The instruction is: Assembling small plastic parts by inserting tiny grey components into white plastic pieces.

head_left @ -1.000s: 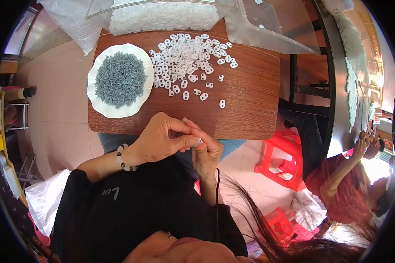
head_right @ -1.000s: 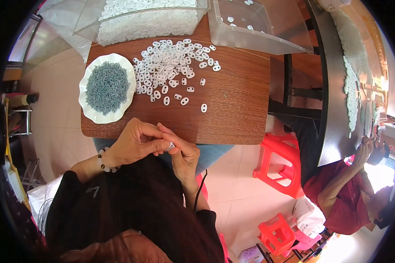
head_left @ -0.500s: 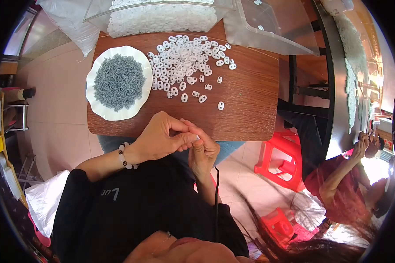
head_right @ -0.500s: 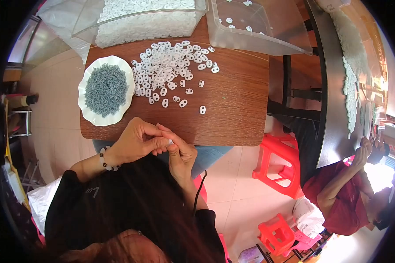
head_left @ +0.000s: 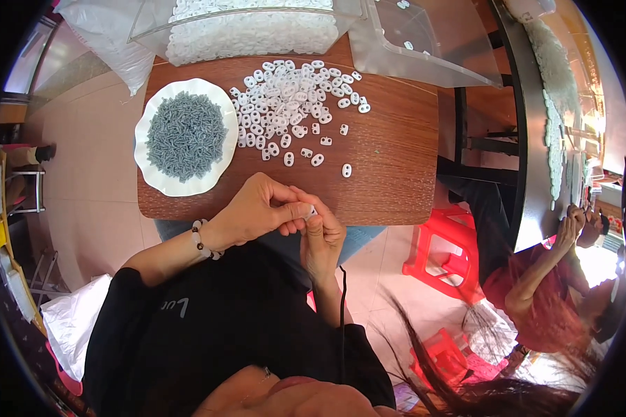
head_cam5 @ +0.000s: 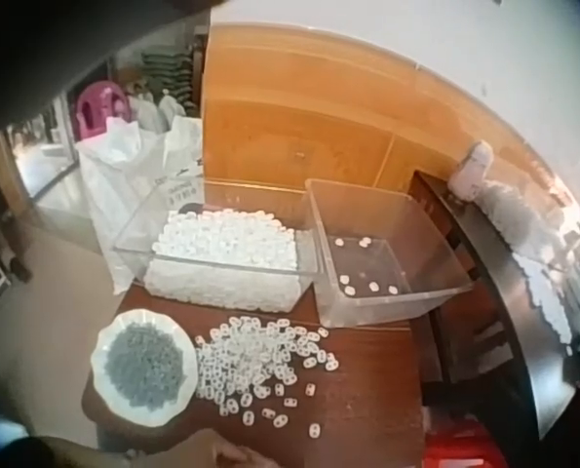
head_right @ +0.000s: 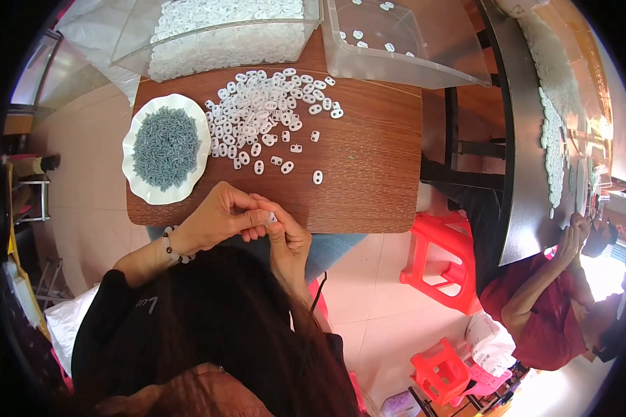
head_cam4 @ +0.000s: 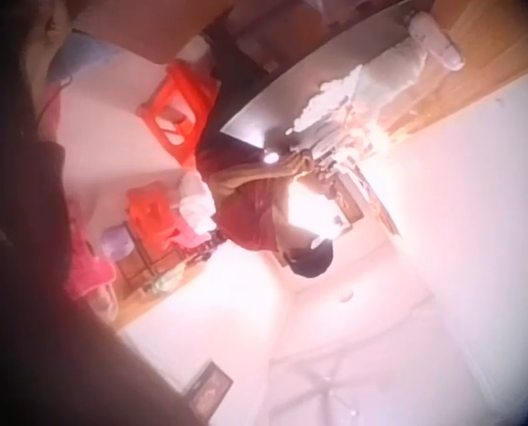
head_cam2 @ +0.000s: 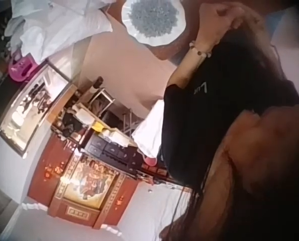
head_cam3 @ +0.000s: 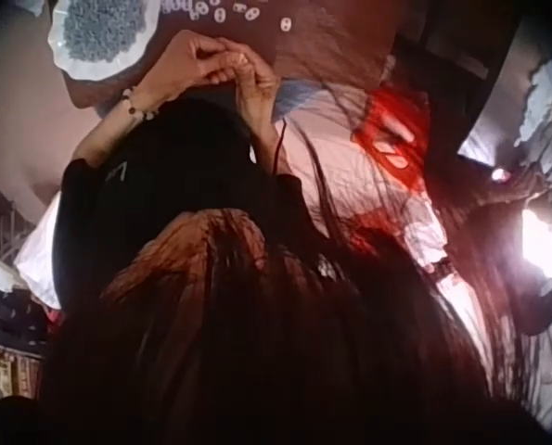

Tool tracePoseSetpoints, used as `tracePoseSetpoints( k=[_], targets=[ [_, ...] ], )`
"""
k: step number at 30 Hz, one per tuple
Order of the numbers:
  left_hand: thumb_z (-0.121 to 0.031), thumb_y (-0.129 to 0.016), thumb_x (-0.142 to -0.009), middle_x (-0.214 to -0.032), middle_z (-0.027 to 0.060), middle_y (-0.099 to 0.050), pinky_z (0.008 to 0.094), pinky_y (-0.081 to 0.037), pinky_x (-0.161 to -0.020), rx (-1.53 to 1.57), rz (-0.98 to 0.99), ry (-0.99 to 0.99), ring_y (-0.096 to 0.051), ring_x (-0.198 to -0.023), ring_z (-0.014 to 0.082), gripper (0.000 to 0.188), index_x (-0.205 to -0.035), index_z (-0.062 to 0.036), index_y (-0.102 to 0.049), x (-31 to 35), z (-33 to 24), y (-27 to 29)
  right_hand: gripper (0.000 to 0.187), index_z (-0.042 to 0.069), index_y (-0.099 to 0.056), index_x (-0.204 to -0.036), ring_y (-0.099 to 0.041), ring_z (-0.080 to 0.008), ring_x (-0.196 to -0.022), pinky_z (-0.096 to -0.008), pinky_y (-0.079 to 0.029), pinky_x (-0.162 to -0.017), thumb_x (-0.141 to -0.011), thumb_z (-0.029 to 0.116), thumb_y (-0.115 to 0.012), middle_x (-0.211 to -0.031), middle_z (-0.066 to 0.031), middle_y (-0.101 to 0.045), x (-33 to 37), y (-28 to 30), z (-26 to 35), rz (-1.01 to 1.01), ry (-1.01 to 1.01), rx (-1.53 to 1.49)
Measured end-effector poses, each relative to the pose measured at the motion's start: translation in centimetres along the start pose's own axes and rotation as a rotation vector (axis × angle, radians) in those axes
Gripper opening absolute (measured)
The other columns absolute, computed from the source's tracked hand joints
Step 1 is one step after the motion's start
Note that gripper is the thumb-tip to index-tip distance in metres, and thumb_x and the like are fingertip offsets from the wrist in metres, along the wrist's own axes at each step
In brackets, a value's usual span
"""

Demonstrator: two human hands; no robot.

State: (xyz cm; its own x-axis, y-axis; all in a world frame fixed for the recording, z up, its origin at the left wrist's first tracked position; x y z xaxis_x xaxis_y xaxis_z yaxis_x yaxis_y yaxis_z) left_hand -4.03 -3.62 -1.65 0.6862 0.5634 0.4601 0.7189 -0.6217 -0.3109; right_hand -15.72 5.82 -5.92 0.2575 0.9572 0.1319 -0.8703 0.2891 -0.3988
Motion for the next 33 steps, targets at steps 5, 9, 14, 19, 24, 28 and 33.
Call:
tracePoseSetpoints(
  k=[5,9,14,19,24,28,33],
  targets=[
    [-0.016,-0.066,-0.088,-0.070,0.0072,-0.066,0.0199,-0.050,-0.054,0.029,-0.004,0.045,-0.060,-0.060,0.0085,0.018,-0.088,0.0018,-0.071,-0.1,0.4,0.3,0.050,-0.003,-0.055,-0.125,-0.056,-0.0215,-0.112,-0.0329,-0.043,-0.096,-0.094,0.037,-0.054,-0.125,-0.0173,-0.057,-0.2,0.1,0.1,0.045,-0.043,-0.038],
    [-0.017,-0.067,-0.088,-0.071,0.0076,-0.066,0.0204,-0.050,-0.054,0.053,0.001,0.035,-0.061,-0.060,0.0090,0.020,-0.087,0.0021,-0.071,0.0,0.5,0.4,0.056,-0.004,-0.050,-0.130,-0.053,-0.0226,-0.116,-0.0338,-0.041,-0.099,-0.093,0.038,-0.056,-0.130,-0.0184,-0.053,-0.5,0.1,0.1,0.118,-0.016,-0.095],
    [-0.017,-0.067,-0.088,-0.070,0.0075,-0.065,0.0206,-0.050,-0.054,0.049,0.016,-0.004,-0.060,-0.060,0.0092,0.020,-0.086,0.0025,-0.071,0.1,0.2,0.1,0.060,-0.004,-0.048,-0.131,-0.053,-0.0226,-0.116,-0.0337,-0.042,-0.097,-0.090,0.037,-0.060,-0.133,-0.0192,-0.051,-0.6,0.0,0.7,0.134,-0.063,-0.128],
    [-0.020,-0.066,-0.089,-0.069,0.0057,-0.065,0.0197,-0.048,-0.054,-0.020,0.084,-0.045,-0.060,-0.060,0.0076,0.022,-0.090,0.0013,-0.071,0.5,0.4,-0.1,0.059,-0.003,-0.048,-0.131,-0.054,-0.0287,-0.116,-0.0351,-0.046,-0.092,-0.088,0.032,-0.064,-0.138,-0.0251,-0.043,-0.7,0.5,0.8,0.252,-0.119,-0.291],
    [-0.020,-0.066,-0.089,-0.069,0.0057,-0.066,0.0194,-0.049,-0.053,-0.041,0.085,-0.069,-0.060,-0.060,0.0077,0.022,-0.092,0.0009,-0.071,1.3,-0.2,-0.5,0.049,-0.003,-0.057,-0.122,-0.057,-0.0272,-0.109,-0.0386,-0.050,-0.083,-0.087,0.030,-0.065,-0.136,-0.0250,-0.046,-0.1,0.5,1.1,0.266,-0.156,-0.396],
    [-0.018,-0.066,-0.089,-0.072,0.0067,-0.067,0.0195,-0.049,-0.053,-0.073,0.078,-0.054,-0.061,-0.061,0.0076,0.020,-0.093,0.0009,-0.071,2.6,-1.4,-1.3,0.045,-0.002,-0.059,-0.120,-0.054,-0.0315,-0.114,-0.0402,-0.051,-0.083,-0.087,0.028,-0.065,-0.135,-0.0273,-0.045,0.6,0.0,1.8,0.256,-0.106,-0.398],
    [-0.014,-0.066,-0.088,-0.072,0.0064,-0.067,0.0193,-0.049,-0.053,-0.069,0.056,-0.060,-0.060,-0.060,0.0068,0.016,-0.091,0.0008,-0.072,3.7,-2.0,-2.2,0.043,-0.001,-0.063,-0.114,-0.055,-0.0339,-0.115,-0.0386,-0.052,-0.083,-0.086,0.031,-0.066,-0.128,-0.0288,-0.051,1.6,-0.2,2.1,0.226,-0.053,-0.331]
  ],
)
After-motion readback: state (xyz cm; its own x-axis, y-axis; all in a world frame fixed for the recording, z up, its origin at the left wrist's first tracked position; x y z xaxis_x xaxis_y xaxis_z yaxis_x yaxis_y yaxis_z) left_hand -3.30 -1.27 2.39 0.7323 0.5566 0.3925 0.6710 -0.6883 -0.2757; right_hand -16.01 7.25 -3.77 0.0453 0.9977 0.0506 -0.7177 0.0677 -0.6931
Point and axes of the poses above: each hand's wrist, its own x-axis away from the middle knuckle, its own y-axis out of the back of the hand, z = x × y, the point moved 2 cm from there along -x, towards the middle knuckle
